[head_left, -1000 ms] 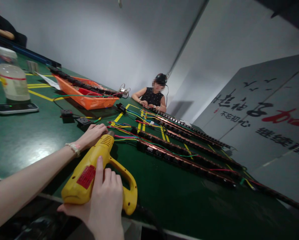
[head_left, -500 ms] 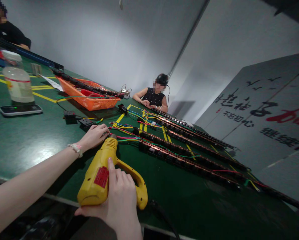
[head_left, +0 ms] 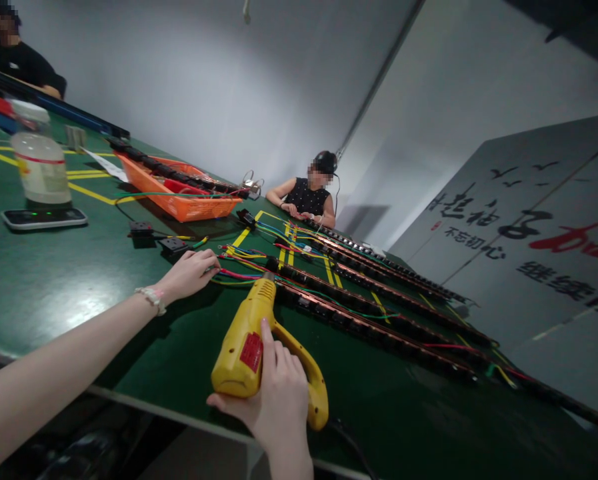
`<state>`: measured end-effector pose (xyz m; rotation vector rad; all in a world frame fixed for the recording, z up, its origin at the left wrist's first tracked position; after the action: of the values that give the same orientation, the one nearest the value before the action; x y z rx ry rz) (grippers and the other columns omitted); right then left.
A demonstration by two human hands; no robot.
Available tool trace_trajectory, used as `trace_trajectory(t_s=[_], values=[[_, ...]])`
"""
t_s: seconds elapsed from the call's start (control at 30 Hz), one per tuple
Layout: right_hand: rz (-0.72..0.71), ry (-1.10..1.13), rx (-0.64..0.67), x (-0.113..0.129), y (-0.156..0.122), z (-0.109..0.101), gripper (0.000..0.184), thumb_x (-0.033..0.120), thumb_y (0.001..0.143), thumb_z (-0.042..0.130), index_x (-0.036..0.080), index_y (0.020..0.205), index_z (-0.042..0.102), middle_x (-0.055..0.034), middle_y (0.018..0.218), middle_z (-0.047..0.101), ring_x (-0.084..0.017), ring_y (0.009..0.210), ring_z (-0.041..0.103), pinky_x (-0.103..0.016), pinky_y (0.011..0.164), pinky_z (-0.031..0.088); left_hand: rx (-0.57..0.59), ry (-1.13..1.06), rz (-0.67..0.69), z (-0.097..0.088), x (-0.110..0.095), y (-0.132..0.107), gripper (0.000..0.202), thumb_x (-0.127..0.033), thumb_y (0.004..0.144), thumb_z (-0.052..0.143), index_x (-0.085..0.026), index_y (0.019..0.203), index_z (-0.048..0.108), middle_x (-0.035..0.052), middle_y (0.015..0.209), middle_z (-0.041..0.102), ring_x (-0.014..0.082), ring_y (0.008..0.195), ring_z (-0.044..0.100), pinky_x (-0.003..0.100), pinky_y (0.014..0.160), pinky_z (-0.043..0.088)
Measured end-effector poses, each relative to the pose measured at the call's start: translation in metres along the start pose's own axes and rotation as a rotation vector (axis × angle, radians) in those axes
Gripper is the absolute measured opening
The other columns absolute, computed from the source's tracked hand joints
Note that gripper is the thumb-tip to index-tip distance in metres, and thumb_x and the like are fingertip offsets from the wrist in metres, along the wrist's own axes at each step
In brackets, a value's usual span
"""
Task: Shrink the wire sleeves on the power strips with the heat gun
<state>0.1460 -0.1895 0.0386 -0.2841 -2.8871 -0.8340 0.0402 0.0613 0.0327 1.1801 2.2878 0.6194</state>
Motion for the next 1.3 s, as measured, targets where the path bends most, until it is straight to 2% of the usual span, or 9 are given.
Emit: trace_trajectory(t_s=[0.2, 0.43, 0.57, 0.73, 1.0, 1.3], values=[[0.012, -0.005, -0.007, -0.004, -0.001, 0.0, 0.135, 0.078, 0.035, 0.074, 0.02, 0.145, 0.021, -0.0072, 0.094, 0.059, -0.029, 0.081, 0.056, -0.045, 0.076, 0.045, 0.019, 0.011, 0.009, -0.001, -0.002, 0.0, 0.023, -0.031, 0.09, 0.039, -0.022, 0.087, 0.059, 0.0031, 0.098, 0.062, 0.019, 0.092, 0.059, 0.033, 0.08, 0.035], [0.015, -0.021, -0.028, 0.002, -0.002, -0.001, 0.138, 0.076, 0.031, 0.076, 0.018, 0.144, 0.023, -0.0077, 0.094, 0.059, -0.028, 0.08, 0.056, -0.045, 0.076, 0.045, 0.024, 0.026, -0.015, 0.002, -0.002, 0.003, 0.023, -0.03, 0.09, 0.037, -0.022, 0.087, 0.059, 0.0036, 0.1, 0.062, 0.0186, 0.091, 0.059, 0.033, 0.081, 0.035], [0.001, -0.033, -0.035, 0.013, 0.0, 0.0, 0.139, 0.076, 0.029, 0.076, 0.015, 0.143, 0.026, -0.0077, 0.091, 0.059, -0.028, 0.078, 0.056, -0.044, 0.074, 0.046, 0.021, 0.024, -0.014, 0.001, -0.002, 0.003, 0.023, -0.029, 0.089, 0.038, -0.022, 0.088, 0.059, 0.0036, 0.1, 0.062, 0.0184, 0.092, 0.059, 0.033, 0.082, 0.036], [-0.075, -0.032, -0.01, 0.037, 0.003, 0.002, 0.131, 0.077, 0.038, 0.073, 0.011, 0.141, 0.028, -0.0086, 0.088, 0.058, -0.027, 0.074, 0.056, -0.044, 0.068, 0.047, 0.006, 0.011, -0.012, -0.001, -0.003, 0.003, 0.023, -0.028, 0.088, 0.038, -0.022, 0.088, 0.06, 0.0039, 0.101, 0.062, 0.0183, 0.091, 0.059, 0.033, 0.081, 0.037], [-0.131, -0.004, 0.0, 0.074, 0.004, 0.015, 0.147, 0.079, 0.025, 0.074, 0.009, 0.143, 0.023, -0.0074, 0.086, 0.056, -0.025, 0.067, 0.054, -0.045, 0.063, 0.049, 0.028, -0.017, -0.026, -0.001, -0.002, 0.003, 0.024, -0.027, 0.088, 0.037, -0.021, 0.091, 0.061, 0.0046, 0.101, 0.062, 0.0189, 0.09, 0.059, 0.034, 0.082, 0.036], [-0.129, 0.037, 0.021, 0.08, 0.009, 0.014, 0.142, 0.08, 0.024, 0.074, 0.011, 0.141, 0.029, -0.0088, 0.088, 0.059, -0.026, 0.069, 0.057, -0.045, 0.063, 0.051, 0.062, -0.042, -0.033, -0.001, -0.002, 0.002, 0.023, -0.025, 0.087, 0.038, -0.02, 0.092, 0.06, 0.0051, 0.103, 0.062, 0.0187, 0.096, 0.058, 0.032, 0.082, 0.035]])
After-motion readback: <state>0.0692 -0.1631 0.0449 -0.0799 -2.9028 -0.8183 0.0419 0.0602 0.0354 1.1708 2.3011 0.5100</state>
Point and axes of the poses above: each hand's wrist, its own y-axis towards the middle knuckle, its own z-axis out of the palm, x = y × z, the point moved 6 cm from there along y, towards the middle knuckle
